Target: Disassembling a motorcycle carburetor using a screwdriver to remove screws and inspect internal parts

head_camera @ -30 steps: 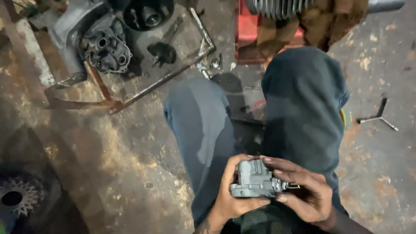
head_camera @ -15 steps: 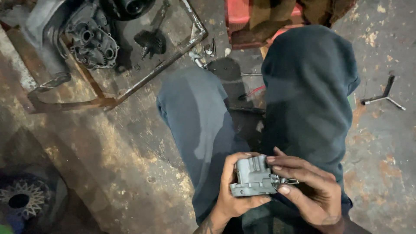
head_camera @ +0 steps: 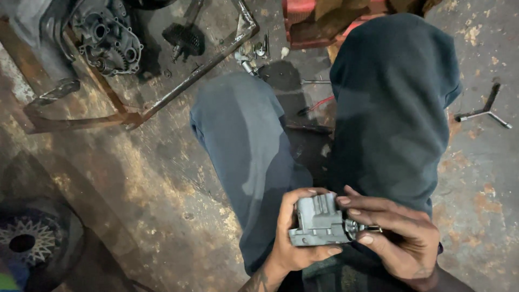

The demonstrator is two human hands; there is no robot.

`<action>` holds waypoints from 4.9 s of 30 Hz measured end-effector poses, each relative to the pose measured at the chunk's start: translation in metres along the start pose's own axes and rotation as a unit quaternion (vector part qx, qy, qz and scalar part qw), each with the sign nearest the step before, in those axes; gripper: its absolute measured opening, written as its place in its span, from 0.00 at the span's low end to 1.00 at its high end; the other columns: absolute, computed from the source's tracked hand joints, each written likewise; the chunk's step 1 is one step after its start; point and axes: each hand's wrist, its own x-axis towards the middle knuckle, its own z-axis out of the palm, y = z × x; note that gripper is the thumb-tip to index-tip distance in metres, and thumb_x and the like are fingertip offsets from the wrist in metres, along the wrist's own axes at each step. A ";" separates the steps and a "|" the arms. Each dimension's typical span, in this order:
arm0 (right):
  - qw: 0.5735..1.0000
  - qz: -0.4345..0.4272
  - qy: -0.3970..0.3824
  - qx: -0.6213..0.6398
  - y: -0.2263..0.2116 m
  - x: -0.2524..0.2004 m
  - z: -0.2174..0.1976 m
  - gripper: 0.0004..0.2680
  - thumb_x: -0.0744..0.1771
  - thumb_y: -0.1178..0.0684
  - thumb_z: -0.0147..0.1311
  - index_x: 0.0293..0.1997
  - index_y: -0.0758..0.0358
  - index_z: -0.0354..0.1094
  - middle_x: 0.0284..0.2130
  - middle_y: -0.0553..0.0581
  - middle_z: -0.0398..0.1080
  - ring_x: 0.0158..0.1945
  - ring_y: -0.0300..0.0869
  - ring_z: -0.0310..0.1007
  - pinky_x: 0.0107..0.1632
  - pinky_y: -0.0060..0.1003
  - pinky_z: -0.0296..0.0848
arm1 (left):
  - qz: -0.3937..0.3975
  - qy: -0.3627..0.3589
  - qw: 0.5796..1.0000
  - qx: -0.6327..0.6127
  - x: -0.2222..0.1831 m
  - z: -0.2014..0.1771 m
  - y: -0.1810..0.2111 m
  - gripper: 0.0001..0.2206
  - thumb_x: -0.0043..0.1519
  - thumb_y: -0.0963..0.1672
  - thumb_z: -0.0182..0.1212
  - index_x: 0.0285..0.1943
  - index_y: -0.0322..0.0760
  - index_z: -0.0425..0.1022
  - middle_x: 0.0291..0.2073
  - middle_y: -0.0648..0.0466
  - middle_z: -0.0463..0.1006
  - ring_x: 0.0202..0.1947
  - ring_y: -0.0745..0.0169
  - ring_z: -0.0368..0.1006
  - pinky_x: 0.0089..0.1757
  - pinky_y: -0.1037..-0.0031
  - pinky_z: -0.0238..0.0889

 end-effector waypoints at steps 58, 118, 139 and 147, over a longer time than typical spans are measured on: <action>0.973 0.091 0.015 0.209 0.078 -0.016 0.013 0.16 0.66 0.55 0.58 0.60 0.65 0.67 0.68 0.74 0.62 0.75 0.64 0.60 0.71 0.56 0.63 | 0.032 0.060 0.995 -0.073 0.024 -0.006 -0.058 0.40 0.53 0.56 0.78 0.63 0.38 0.55 0.57 0.49 0.64 0.63 0.51 0.63 0.63 0.59 0.56; 0.989 -0.014 -0.075 -0.129 0.046 -0.015 -0.002 0.16 0.59 0.58 0.64 0.50 0.62 0.71 0.68 0.74 0.59 0.74 0.65 0.60 0.75 0.59 0.63 | -0.025 0.081 0.996 0.038 0.005 0.012 -0.048 0.36 0.51 0.42 0.66 0.65 0.35 0.45 0.59 0.41 0.56 0.58 0.49 0.63 0.57 0.60 0.63; 0.997 -0.032 -0.004 -0.075 0.051 -0.030 0.021 0.22 0.61 0.50 0.65 0.58 0.60 0.59 0.71 0.72 0.49 0.80 0.71 0.49 0.79 0.67 0.58 | 0.042 0.114 0.978 0.170 0.004 0.012 -0.048 0.41 0.47 0.45 0.71 0.65 0.39 0.44 0.59 0.40 0.49 0.59 0.42 0.58 0.57 0.53 0.61; 0.991 -0.014 0.032 -0.131 0.037 -0.023 0.028 0.18 0.58 0.59 0.64 0.49 0.66 0.61 0.63 0.73 0.59 0.71 0.69 0.65 0.74 0.64 0.68 | 0.086 0.169 0.949 0.253 0.002 0.013 -0.046 0.42 0.52 0.58 0.70 0.65 0.39 0.47 0.58 0.39 0.53 0.56 0.40 0.62 0.55 0.52 0.65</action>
